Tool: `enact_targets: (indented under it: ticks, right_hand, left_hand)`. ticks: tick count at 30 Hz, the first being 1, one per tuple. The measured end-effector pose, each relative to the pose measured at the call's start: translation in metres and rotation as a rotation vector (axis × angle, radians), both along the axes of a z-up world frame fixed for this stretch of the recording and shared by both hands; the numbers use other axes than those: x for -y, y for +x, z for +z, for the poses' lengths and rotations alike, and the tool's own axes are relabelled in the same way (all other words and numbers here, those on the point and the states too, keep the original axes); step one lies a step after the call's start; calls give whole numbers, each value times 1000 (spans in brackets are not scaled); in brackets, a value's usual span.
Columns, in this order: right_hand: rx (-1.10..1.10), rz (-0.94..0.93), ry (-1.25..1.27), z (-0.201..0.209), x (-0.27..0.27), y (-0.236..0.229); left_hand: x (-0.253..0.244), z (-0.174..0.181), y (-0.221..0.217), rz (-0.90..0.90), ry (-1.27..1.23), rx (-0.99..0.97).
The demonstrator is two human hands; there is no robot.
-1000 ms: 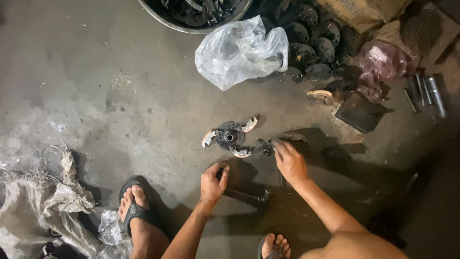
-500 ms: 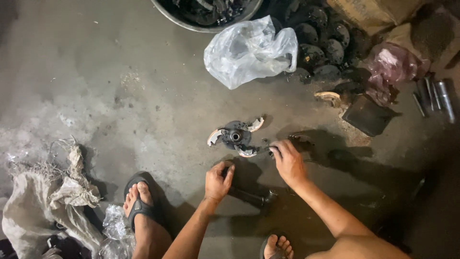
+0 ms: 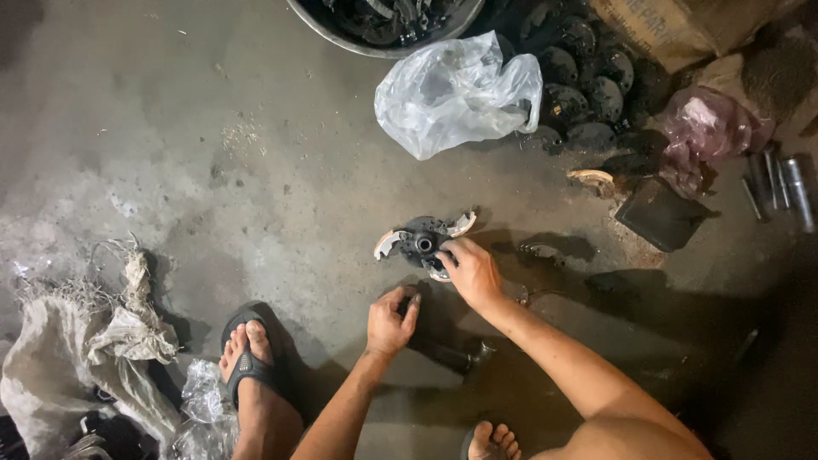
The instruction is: The person sits on the floor and uses pliers to remove a spring from a mechanical part, likely a brake assembly. They then use the pliers to adjust and tighten components within the assembly.
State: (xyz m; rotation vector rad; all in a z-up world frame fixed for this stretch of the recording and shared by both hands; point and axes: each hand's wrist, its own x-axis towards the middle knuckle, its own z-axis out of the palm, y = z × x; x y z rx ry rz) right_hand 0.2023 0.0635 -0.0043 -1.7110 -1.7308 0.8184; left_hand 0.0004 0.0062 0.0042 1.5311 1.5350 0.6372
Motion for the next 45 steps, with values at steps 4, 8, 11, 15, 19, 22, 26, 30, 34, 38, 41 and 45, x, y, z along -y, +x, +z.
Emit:
enact_targets:
  ticks: [4,8,11,15,19,22,26,30,34,38,41,45]
  right_hand:
    - [54,-19,49,3,0,-4]
    - [224,89,-46,3,-1,-4]
    - [268,153,38,-8,2,0]
    - [129,84,124,23,1,20]
    - [62,-134,-64,30,19,59]
    - [114,-203,6,48,30,74]
    - [203,-191,-37,42,46,77]
    - [175,-117,-49,26,51,71]
    - [192,-120,-103,32,52,63]
    - [221,-90,-117,23,55,60]
    - [352,-32,-261,18,57,59]
    - [399,74,-146,19,61,60]
  left_hand:
    - [3,-3,0,-8,7,6]
    - [4,-9,-1,-22,-9,-52]
    - [-2,1,2,-23,17,-6]
    - [-1,1,2,-7,-16,-9]
    - [1,-5,1,-7,15,22]
    - [1,-2,2,-14,-8,36]
    - [-4,6,3,-14,-69,-4]
    - [-3,1,2,-20,60,66]
    - [1,0,2,-40,-74,-72]
    - [-3,6,3,-31,0,16]
    - [-2,1,2,-25,24,53]
    - [3,-12,-2,-73,28,-12]
